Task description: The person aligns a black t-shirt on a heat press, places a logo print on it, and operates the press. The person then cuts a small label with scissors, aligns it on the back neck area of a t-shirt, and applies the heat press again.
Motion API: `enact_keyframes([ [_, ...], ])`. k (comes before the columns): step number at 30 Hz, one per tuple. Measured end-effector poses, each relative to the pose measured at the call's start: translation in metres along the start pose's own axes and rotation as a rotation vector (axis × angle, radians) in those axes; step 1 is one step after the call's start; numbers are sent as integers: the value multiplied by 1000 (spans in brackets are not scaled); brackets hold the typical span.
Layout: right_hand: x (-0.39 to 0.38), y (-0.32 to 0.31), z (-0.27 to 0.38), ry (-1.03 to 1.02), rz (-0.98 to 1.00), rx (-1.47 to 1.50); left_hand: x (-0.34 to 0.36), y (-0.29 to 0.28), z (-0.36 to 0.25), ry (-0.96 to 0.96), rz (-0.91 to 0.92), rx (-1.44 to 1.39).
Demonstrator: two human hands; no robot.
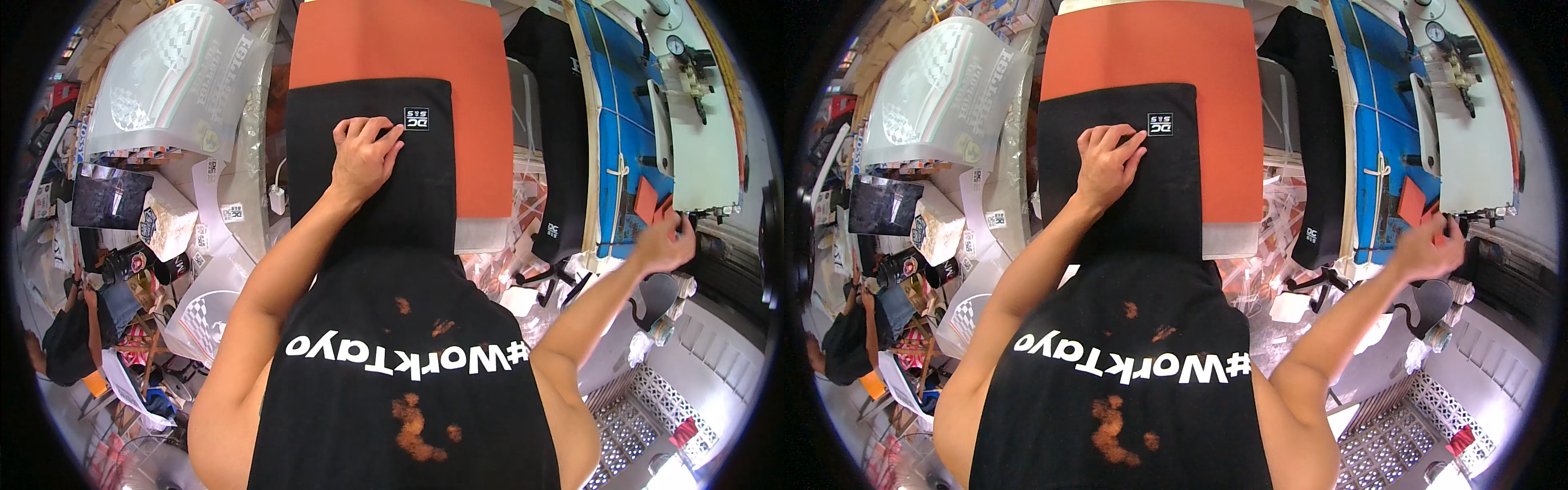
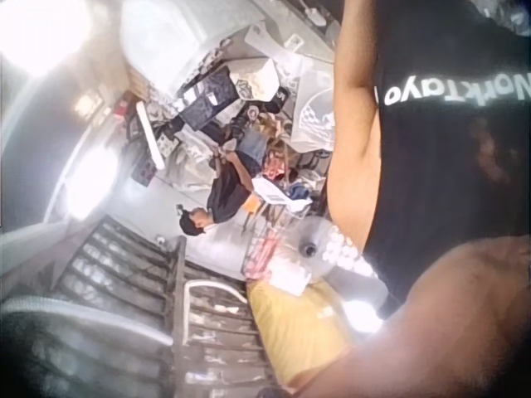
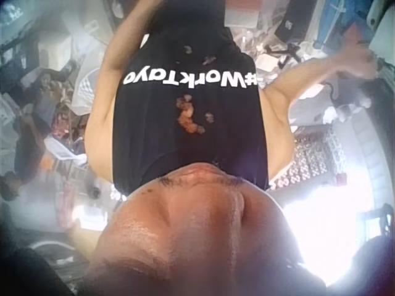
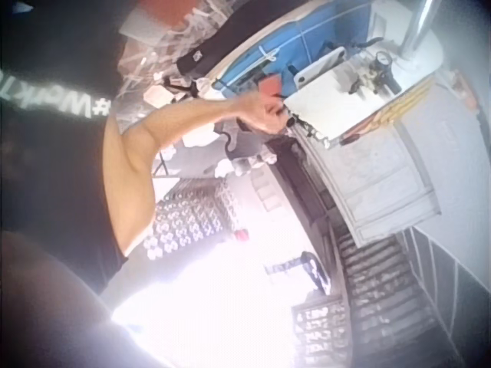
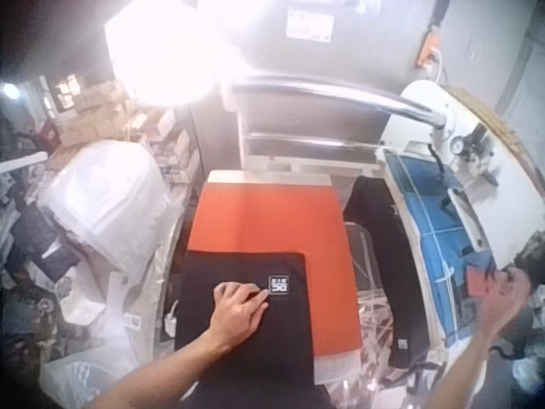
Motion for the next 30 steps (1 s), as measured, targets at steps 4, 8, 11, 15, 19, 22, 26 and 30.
enact_keyframes([
  [4, 16, 23, -107, 59, 346, -72, 1, 2, -3, 34, 8, 67],
  [8, 22, 29, -82, 43, 589, -233, -3, 2, -3, 28, -8, 94],
  [11, 25, 40, -102, 131, 686, -174, -3, 1, -6, 39, -12, 114],
  [15, 24, 39, -87, 161, 652, -132, -3, 1, -10, 56, -43, 134],
  [19, 14, 17, -47, 145, 628, -77, -3, 0, -13, 78, -52, 128],
  [22, -6, -4, -5, 128, 571, -29, 0, 7, -13, 89, -46, 108],
  [26, -33, -29, 61, -58, 492, 203, -6, 3, -10, 54, -53, 85],
  [30, -48, -72, 117, -177, 372, 224, -15, -5, 8, -17, -178, -102],
])
Point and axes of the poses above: each hand's wrist, its own x-axis towards the middle knuckle, its own y-axis out of the palm, z = x × y, the point moved 5 cm from there along x, towards the middle knuckle, and after that the axes turned 14 degrees about z, right-handed, at the moved point
